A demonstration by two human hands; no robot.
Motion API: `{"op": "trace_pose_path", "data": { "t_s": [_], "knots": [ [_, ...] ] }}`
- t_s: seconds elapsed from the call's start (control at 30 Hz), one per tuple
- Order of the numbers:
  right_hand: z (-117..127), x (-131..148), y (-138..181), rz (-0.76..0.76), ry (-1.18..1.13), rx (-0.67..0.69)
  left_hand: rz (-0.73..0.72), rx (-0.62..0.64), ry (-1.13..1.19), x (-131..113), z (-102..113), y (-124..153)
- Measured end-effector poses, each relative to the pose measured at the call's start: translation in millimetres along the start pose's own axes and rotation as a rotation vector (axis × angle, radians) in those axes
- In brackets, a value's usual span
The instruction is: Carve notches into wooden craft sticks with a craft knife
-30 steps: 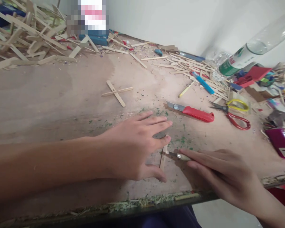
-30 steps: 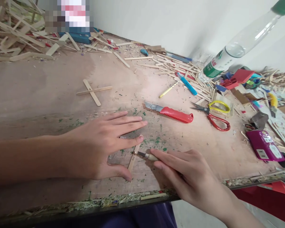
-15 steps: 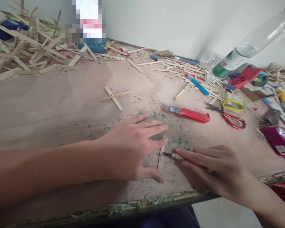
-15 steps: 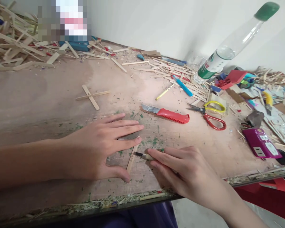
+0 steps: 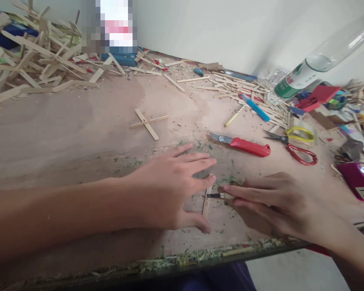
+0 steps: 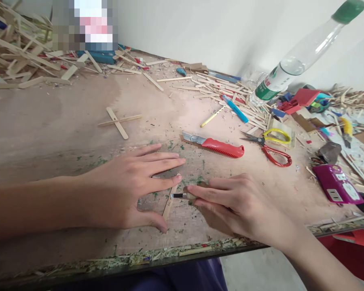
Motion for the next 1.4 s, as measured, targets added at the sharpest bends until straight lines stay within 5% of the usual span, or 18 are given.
{"op": "trace_pose_path", "data": {
  "t_s": [0.4,0.7,0.93,1.23,1.4],
  "knots": [
    [-6,-6,-10,-0.081,-0.225,0.063,0.009,-0.013,0.009,1,-4,2],
    [6,-8,4,-0.06,-0.152,-0.059,0.042,0.069,0.078,3,-3,-1],
    [8,-2,7,-0.103,-0.106,-0.057,-0.006,-0.13,0.053,-6,16,-1],
    [25,-6,18,-0.104,0.022,-0.085,-0.149,-0.093,0.091,-7,9,-2],
    [25,-9,17,-0.127,0.051,-0.082,-0.046,-0.211,-0.063,-2,16,-1]
  ]
}}
Point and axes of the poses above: each hand's wrist, its own y-axis away from the middle knuckle, its own z-axis out of the back of the hand, x = y × z, the point moved 7 cm from there along -y, towards the middle knuckle, and after that the axes turned 4 degrees about x, right-handed, at the moved point
